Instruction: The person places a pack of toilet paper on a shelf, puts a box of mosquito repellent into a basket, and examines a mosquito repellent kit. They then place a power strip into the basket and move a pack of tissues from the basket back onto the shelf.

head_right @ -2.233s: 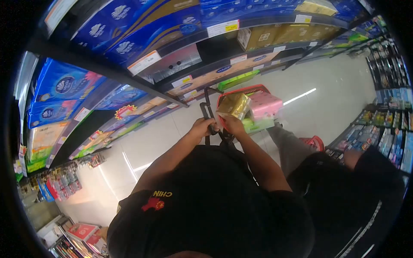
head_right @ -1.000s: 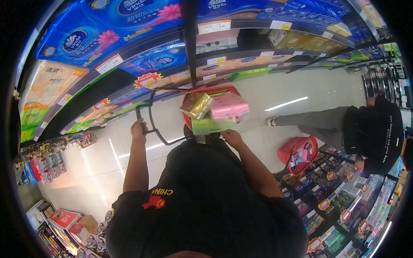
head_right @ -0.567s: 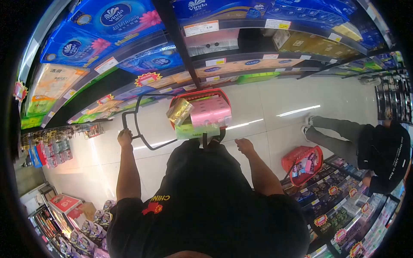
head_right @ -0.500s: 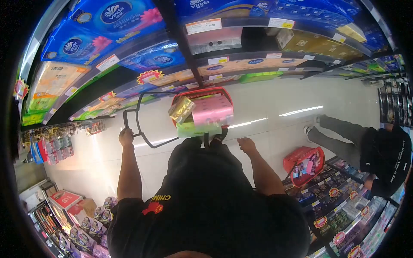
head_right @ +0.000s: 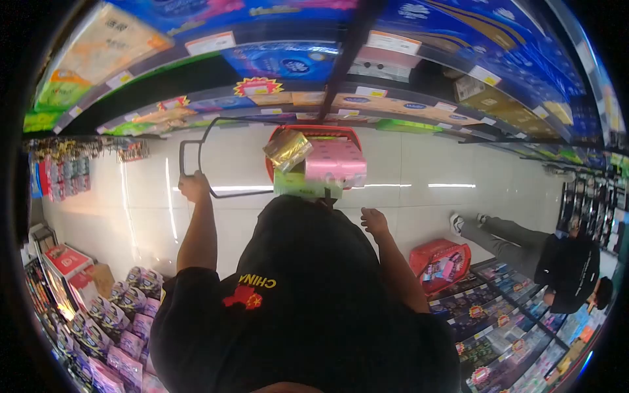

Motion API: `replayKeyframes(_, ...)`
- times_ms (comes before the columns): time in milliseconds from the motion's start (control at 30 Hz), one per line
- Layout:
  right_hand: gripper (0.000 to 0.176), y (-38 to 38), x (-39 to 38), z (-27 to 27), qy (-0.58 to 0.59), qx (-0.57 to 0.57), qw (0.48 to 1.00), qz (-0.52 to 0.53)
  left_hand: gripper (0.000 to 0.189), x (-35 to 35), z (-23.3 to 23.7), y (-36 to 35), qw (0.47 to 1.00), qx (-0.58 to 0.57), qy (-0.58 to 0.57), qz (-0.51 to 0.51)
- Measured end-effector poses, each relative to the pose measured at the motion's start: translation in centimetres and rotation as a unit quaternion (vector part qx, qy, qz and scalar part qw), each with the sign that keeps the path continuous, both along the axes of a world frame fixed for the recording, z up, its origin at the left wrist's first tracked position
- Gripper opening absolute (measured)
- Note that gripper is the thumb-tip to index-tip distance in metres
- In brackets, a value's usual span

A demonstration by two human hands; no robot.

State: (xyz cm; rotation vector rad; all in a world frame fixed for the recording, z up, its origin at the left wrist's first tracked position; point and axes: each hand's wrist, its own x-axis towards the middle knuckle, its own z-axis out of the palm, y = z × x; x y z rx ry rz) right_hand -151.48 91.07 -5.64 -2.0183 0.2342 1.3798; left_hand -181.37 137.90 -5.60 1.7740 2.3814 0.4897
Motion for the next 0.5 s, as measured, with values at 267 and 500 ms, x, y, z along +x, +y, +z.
replayKeyframes(267,0.053,2.8,-1.4,1.2,-0.01,-0.011,1.0,0.014,0.035,1.3,-11.6,-5.4,0.945,-0.202,-0.156,-0.207)
replayKeyframes(500,0.052,5.5,-2.2,2.9,-0.012,-0.009,1.0,0.0,0.018,7.0,-16.3,-8.4,0.762,-0.336,-0.088,-0.547)
